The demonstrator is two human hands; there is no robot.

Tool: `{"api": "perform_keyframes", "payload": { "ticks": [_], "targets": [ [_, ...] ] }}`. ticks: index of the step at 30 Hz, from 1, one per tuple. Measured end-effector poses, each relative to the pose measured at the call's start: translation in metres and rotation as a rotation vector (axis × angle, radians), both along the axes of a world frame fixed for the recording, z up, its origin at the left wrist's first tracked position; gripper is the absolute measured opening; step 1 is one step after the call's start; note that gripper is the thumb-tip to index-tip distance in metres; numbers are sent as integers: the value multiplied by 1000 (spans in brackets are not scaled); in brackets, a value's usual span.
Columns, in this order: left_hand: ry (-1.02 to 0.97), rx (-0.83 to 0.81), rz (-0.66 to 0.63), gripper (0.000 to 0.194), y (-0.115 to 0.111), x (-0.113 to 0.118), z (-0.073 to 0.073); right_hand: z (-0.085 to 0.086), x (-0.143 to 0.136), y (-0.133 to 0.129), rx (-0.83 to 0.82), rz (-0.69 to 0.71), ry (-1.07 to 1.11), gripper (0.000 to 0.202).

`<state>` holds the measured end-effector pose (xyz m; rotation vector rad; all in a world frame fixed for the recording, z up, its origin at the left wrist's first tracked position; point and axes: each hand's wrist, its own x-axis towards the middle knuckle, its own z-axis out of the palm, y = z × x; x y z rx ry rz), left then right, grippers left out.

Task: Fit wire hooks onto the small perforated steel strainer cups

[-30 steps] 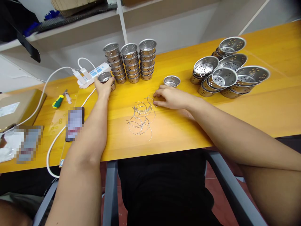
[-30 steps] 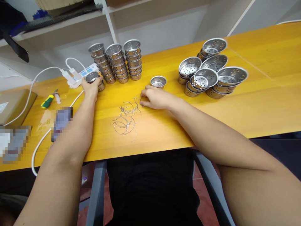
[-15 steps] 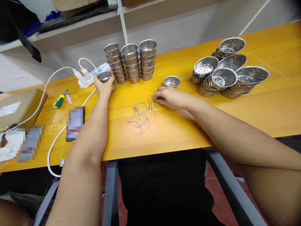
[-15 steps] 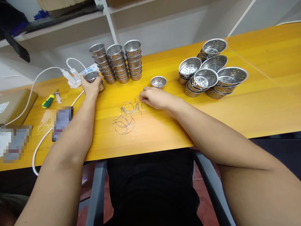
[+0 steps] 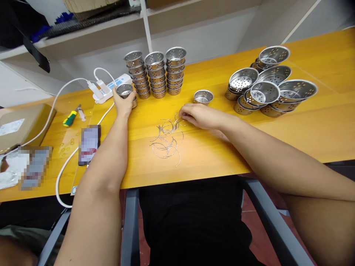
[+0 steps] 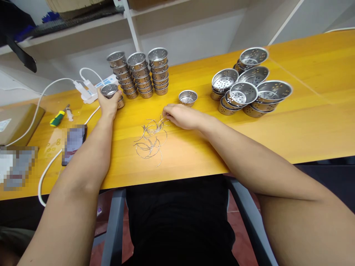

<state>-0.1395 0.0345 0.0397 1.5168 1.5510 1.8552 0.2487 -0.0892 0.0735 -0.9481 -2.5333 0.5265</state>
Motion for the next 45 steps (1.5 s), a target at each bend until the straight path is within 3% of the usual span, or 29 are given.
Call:
{"api": "perform_keyframes", "payload": {
  "ticks": [3, 9, 16, 18, 21, 28, 33, 39, 42, 45],
  "targets": [
    [20, 12, -36, 78, 1, -1, -4, 2, 2, 0, 39, 14, 9, 23],
    [29, 42, -31, 86, 3, -2, -5, 4, 7, 3, 99, 5, 52, 15],
    [139, 254, 127, 85, -4, 10, 23, 7, 6, 1, 47, -62, 168, 9],
    [175, 257, 83, 90, -8, 21, 31, 6, 5, 1, 21, -119, 222, 6],
    [221, 273, -104, 97, -16, 49, 33, 2, 5, 4, 14, -197, 309, 5],
    [383, 282, -592, 101, -57, 131, -3, 3, 4, 7, 13, -314, 360, 6],
    [331, 201, -577, 100, -74, 139, -3, 5, 9, 9, 41, -344, 318, 7],
    [342, 180, -557, 96, -82, 139, 11, -6, 11, 16, -74, -352, 425, 34],
    [340, 178, -569, 92, -84, 141, 11, -13, 11, 21, -60, -367, 453, 47],
    [322, 189, -575, 96, -83, 141, 8, -16, 10, 23, -73, -377, 454, 47]
  ]
}}
